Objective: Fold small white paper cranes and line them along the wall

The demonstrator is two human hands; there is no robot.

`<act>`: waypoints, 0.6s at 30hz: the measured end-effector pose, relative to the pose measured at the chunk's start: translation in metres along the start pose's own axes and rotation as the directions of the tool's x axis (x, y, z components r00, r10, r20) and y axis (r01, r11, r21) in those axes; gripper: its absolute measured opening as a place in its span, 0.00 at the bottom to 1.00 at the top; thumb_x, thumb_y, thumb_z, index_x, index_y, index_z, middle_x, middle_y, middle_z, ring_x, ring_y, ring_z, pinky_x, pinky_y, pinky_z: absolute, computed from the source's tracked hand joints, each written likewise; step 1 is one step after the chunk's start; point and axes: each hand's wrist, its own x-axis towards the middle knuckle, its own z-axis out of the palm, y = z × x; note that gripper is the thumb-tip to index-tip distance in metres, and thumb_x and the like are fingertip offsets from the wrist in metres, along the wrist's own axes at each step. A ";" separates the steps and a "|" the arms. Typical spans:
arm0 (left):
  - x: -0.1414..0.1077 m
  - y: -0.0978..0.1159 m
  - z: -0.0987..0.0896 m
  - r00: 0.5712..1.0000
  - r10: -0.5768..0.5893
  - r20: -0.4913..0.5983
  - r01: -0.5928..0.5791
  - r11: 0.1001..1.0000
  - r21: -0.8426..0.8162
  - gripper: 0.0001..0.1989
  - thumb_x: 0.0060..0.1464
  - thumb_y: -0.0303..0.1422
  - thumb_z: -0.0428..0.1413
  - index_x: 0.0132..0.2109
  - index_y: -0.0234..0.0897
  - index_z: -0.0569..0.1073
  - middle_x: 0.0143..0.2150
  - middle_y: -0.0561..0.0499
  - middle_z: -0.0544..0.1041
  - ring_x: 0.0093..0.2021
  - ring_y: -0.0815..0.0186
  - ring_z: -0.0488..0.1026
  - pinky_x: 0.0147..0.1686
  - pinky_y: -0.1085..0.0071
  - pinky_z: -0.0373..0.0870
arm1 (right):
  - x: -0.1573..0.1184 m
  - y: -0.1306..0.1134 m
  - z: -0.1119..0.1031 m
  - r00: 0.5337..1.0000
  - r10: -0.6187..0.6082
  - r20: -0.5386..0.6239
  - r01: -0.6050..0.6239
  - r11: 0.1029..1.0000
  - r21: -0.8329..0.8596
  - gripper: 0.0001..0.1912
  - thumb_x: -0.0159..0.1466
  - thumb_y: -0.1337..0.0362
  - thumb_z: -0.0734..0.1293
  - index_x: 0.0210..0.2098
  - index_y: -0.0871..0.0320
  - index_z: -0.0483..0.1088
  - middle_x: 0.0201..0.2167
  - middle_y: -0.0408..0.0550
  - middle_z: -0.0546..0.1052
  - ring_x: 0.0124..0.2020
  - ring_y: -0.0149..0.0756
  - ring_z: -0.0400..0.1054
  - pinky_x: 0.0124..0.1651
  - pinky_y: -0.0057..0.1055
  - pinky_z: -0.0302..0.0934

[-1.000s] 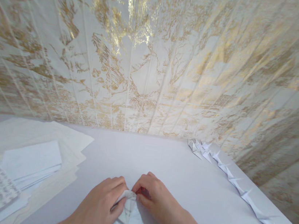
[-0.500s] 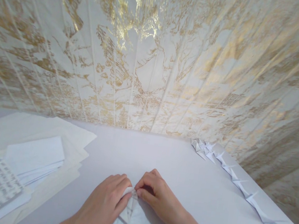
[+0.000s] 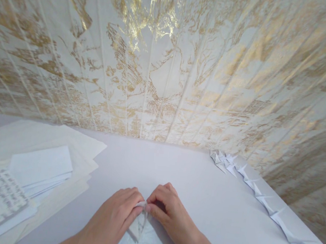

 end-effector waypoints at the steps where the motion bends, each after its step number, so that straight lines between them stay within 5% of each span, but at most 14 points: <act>1: -0.001 0.001 -0.001 1.000 -0.009 0.003 0.009 1.000 -0.005 0.08 0.66 0.29 0.47 0.38 0.38 0.69 0.37 0.51 0.72 0.40 0.59 0.70 0.40 0.64 0.64 | 0.000 0.001 -0.002 1.000 -0.013 0.026 0.013 1.000 0.013 0.09 0.62 0.76 0.68 0.29 0.58 0.73 0.29 0.42 0.73 0.38 0.36 0.63 0.46 0.33 0.54; 18: 0.006 0.006 -0.004 1.000 -0.018 -0.023 0.022 0.982 0.187 0.06 0.60 0.22 0.51 0.36 0.36 0.70 0.37 0.49 0.72 0.39 0.58 0.71 0.40 0.62 0.67 | 0.000 -0.001 -0.001 1.000 0.023 -0.001 -0.023 0.999 0.039 0.10 0.59 0.78 0.69 0.27 0.58 0.72 0.29 0.41 0.73 0.39 0.37 0.63 0.46 0.34 0.54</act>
